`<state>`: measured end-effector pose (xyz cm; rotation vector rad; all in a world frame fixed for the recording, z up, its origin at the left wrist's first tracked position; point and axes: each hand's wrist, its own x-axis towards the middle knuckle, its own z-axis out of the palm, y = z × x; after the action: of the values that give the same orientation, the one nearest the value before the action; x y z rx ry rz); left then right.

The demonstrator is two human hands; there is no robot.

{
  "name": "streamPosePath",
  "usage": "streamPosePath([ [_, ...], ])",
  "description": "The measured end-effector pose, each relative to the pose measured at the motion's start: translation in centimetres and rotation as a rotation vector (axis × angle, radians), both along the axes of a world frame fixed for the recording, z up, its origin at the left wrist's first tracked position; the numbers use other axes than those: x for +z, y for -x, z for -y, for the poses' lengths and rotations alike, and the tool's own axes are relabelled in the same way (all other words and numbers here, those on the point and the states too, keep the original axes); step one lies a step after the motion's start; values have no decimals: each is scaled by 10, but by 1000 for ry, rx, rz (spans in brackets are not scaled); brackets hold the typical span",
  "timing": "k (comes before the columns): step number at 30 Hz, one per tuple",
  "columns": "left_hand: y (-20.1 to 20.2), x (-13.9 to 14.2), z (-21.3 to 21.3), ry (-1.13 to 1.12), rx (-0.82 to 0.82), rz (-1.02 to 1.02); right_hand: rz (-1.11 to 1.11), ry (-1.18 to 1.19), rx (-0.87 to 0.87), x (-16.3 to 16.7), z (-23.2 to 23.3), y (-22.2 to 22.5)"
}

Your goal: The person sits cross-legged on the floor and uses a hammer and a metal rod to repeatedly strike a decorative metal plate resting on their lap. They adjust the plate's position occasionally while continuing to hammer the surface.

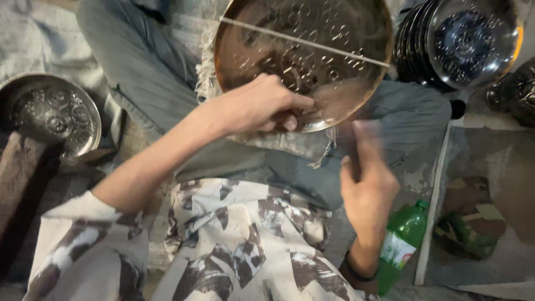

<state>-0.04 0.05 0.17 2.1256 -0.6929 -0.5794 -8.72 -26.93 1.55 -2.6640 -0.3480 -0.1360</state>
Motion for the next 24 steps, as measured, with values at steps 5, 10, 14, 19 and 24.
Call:
streamPosePath([
  [5, -9, 0, 1, 145, -96, 229, -133, -252, -110, -13, -1, 15],
  [10, -7, -5, -2, 216, -11, 302, -50, -171, -43, -8, 19, 10],
  [14, -8, -1, -1, 138, -3, 215, 78, -270, -65, 3, 27, -4],
  [19, -7, 6, -4, 121, -34, 201, 26, -745, -411, -14, 10, -5],
  [24, -3, -1, -7, 121, -27, 241, 152, -8, 105, -17, 6, -14],
])
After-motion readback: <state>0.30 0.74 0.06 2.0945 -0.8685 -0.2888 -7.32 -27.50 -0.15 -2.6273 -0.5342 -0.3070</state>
